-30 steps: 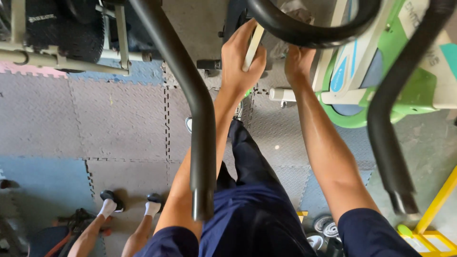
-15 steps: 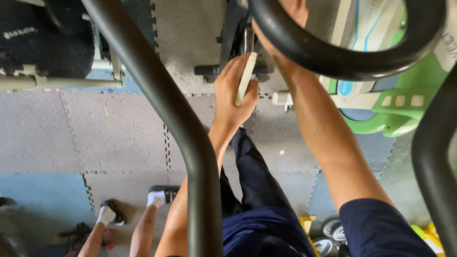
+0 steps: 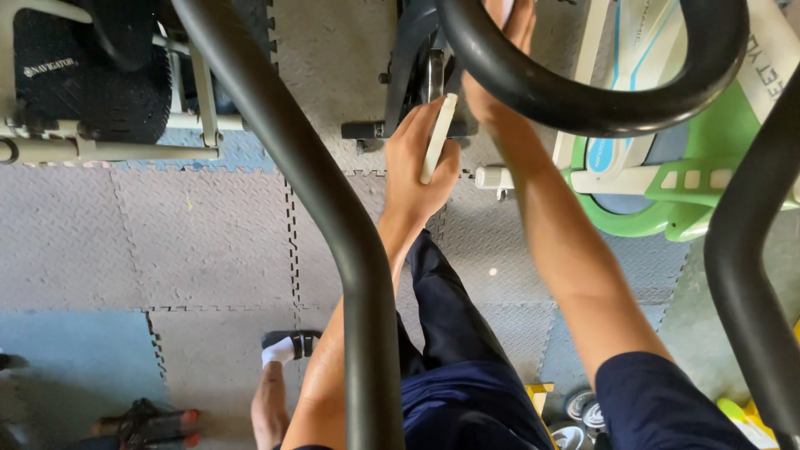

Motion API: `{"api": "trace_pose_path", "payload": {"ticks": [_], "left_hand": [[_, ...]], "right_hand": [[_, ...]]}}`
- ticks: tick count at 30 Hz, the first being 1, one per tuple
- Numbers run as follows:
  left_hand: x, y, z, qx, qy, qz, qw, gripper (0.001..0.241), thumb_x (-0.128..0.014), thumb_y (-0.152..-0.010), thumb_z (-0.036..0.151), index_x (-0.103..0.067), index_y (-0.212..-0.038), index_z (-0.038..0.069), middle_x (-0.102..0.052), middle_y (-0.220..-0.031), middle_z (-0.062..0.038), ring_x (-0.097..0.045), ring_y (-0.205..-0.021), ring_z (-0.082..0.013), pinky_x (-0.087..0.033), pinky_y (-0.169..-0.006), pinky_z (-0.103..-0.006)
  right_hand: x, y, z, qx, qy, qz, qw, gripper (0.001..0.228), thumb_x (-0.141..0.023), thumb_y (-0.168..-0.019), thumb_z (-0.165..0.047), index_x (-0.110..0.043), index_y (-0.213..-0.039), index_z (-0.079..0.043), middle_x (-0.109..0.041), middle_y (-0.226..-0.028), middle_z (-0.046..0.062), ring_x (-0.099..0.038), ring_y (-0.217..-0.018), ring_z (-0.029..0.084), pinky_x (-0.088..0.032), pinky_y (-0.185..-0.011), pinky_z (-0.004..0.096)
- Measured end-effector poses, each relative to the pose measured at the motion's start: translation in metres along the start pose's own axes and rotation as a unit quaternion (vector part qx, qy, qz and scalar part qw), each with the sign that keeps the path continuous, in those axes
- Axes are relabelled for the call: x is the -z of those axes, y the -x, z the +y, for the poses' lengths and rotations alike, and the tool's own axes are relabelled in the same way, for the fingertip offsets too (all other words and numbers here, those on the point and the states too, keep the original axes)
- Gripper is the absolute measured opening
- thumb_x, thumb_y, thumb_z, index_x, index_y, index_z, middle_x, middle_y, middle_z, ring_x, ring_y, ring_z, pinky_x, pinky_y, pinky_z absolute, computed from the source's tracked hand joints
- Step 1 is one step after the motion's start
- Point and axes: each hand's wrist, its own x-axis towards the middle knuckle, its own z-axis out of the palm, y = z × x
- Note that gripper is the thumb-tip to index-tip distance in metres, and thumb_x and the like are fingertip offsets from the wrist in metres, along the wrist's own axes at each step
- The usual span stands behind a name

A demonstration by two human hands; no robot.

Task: Cleaning gym equipment using a spray bottle and a cloth.

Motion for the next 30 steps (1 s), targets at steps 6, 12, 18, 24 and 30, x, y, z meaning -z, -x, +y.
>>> {"api": "trace_pose_path", "payload": {"ticks": [6,12,18,24,30], "left_hand": [[-0.001,-0.003,-0.015,0.006,0.008,0.004,1.000,0.047,-0.058,-0.081,0.001,-0.062,-0.127,-0.005,-0.068,-0.102,-0.019,-0.070,-0.081,-0.0307,-0.056,-0.075,-0.0374],[0.005,-0.005,-0.030,-0.046,-0.032,0.052,0.997,0.040,-0.060,-0.081,0.002,-0.063,-0.120,-0.003,-0.067,-0.101,-0.020,-0.068,-0.091,-0.0396,-0.055,-0.082,-0.0421],[0.012,0.004,-0.041,-0.016,-0.058,0.069,0.996,0.040,-0.061,-0.081,0.003,-0.062,-0.121,-0.003,-0.067,-0.103,-0.022,-0.068,-0.091,-0.0415,-0.055,-0.082,-0.0439],[0.013,0.008,-0.049,-0.019,-0.055,0.041,0.997,0.040,-0.060,-0.081,0.002,-0.063,-0.121,-0.002,-0.066,-0.100,-0.021,-0.068,-0.089,-0.0400,-0.055,-0.082,-0.0433],[0.009,0.010,-0.050,0.023,-0.070,0.031,0.997,0.045,-0.058,-0.077,0.002,-0.064,-0.122,-0.001,-0.066,-0.095,-0.021,-0.066,-0.082,-0.0399,-0.055,-0.077,-0.0434]], "right_hand": [[-0.029,0.058,0.038,0.013,0.001,0.011,1.000,0.053,-0.070,-0.113,-0.023,-0.041,-0.155,-0.008,-0.049,-0.156,0.008,-0.049,-0.144,0.025,-0.042,-0.122,0.047],[-0.025,0.022,-0.010,-0.277,-0.424,-0.365,0.781,0.045,-0.064,-0.103,-0.009,-0.053,-0.147,-0.010,-0.052,-0.150,0.009,-0.058,-0.123,0.019,-0.054,-0.098,0.034],[-0.104,0.030,0.014,0.299,0.069,-0.365,0.879,0.072,-0.065,-0.089,0.000,-0.051,-0.155,-0.022,-0.037,-0.165,0.014,-0.034,-0.152,0.032,-0.023,-0.125,0.053],[-0.123,0.038,-0.022,0.269,0.254,-0.334,0.867,0.070,-0.062,-0.090,-0.004,-0.049,-0.157,-0.017,-0.037,-0.163,0.021,-0.025,-0.152,0.036,-0.016,-0.124,0.055],[-0.153,0.076,-0.023,0.441,0.247,-0.502,0.702,0.026,-0.063,-0.100,-0.014,-0.072,-0.123,-0.009,-0.059,-0.146,0.012,-0.043,-0.151,0.035,-0.019,-0.136,0.052]]}}
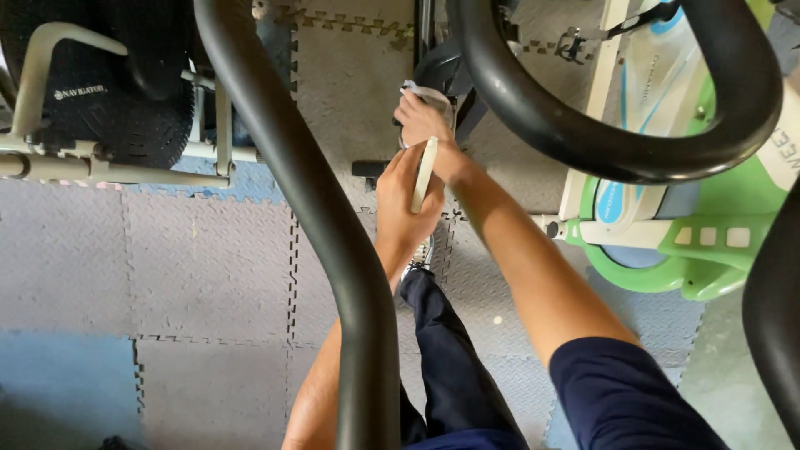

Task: Cleaning gym equipment using a spray bottle and a cloth.

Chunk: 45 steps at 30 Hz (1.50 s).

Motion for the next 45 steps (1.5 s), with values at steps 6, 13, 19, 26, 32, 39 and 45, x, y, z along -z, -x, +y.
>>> {"api": "trace_pose_path", "payload": {"ticks": [6,13,19,26,32,39,45], "left_hand": [[-0.003,0.009,0.002,-0.012,0.001,0.008,1.000,0.042,-0.060,-0.079,0.001,-0.065,-0.121,-0.001,-0.068,-0.099,-0.020,-0.069,-0.088,-0.0405,-0.056,-0.081,-0.0437],[0.002,0.021,0.003,-0.001,0.001,0.012,1.000,0.038,-0.061,-0.081,0.001,-0.066,-0.119,-0.001,-0.070,-0.103,-0.021,-0.070,-0.091,-0.0397,-0.057,-0.082,-0.0416],[0.019,0.043,-0.016,-0.009,0.024,-0.034,0.999,0.036,-0.063,-0.078,0.002,-0.064,-0.114,0.000,-0.069,-0.100,-0.020,-0.070,-0.087,-0.0366,-0.056,-0.078,-0.0406],[0.073,0.071,-0.002,-0.033,0.030,0.003,0.999,0.037,-0.061,-0.079,0.001,-0.065,-0.116,0.000,-0.067,-0.098,-0.021,-0.067,-0.090,-0.0418,-0.054,-0.077,-0.0454],[0.126,0.078,-0.002,-0.041,0.056,0.008,0.998,0.039,-0.057,-0.079,-0.001,-0.065,-0.117,0.000,-0.067,-0.098,-0.020,-0.067,-0.093,-0.0421,-0.054,-0.083,-0.0454],[0.144,0.055,-0.028,-0.026,0.063,0.008,0.998,0.044,-0.057,-0.081,0.001,-0.062,-0.124,0.000,-0.068,-0.104,-0.019,-0.069,-0.094,-0.0391,-0.054,-0.082,-0.0428],[0.127,0.038,-0.060,0.042,0.039,-0.011,0.998,0.045,-0.063,-0.083,0.010,-0.061,-0.128,0.006,-0.068,-0.119,-0.016,-0.069,-0.103,-0.0393,-0.055,-0.084,-0.0437]], "right_hand": [[0.060,0.037,0.061,-0.214,-0.586,0.047,0.780,0.044,-0.046,-0.110,-0.017,-0.042,-0.152,-0.004,-0.044,-0.152,0.020,-0.048,-0.139,0.035,-0.050,-0.098,0.047],[0.010,0.031,0.045,-0.212,-0.025,0.188,0.959,0.057,-0.061,-0.094,-0.011,-0.056,-0.150,-0.015,-0.040,-0.161,0.019,-0.032,-0.152,0.033,-0.009,-0.128,0.047],[0.012,0.008,0.018,-0.158,-0.056,0.089,0.982,0.028,-0.066,-0.106,-0.015,-0.069,-0.133,-0.008,-0.046,-0.160,0.016,-0.030,-0.160,0.034,-0.006,-0.135,0.049],[-0.059,-0.006,0.027,-0.184,0.075,0.291,0.936,0.056,-0.063,-0.084,-0.026,-0.070,-0.136,-0.009,-0.057,-0.150,0.010,-0.048,-0.141,0.028,-0.016,-0.121,0.055],[0.129,0.070,0.017,-0.278,-0.158,0.194,0.927,0.049,-0.049,-0.104,-0.012,-0.056,-0.153,-0.016,-0.061,-0.140,0.016,-0.059,-0.120,0.030,-0.037,-0.104,0.047],[0.086,0.041,0.030,-0.225,-0.405,0.263,0.846,0.046,-0.044,-0.118,0.006,-0.036,-0.162,-0.004,-0.046,-0.159,0.029,-0.049,-0.138,0.038,-0.043,-0.115,0.041],[0.080,0.039,0.033,-0.344,-0.193,-0.023,0.919,0.099,-0.078,-0.079,-0.029,-0.031,-0.164,-0.016,-0.036,-0.157,0.025,-0.028,-0.146,0.046,-0.015,-0.122,0.056]]}}
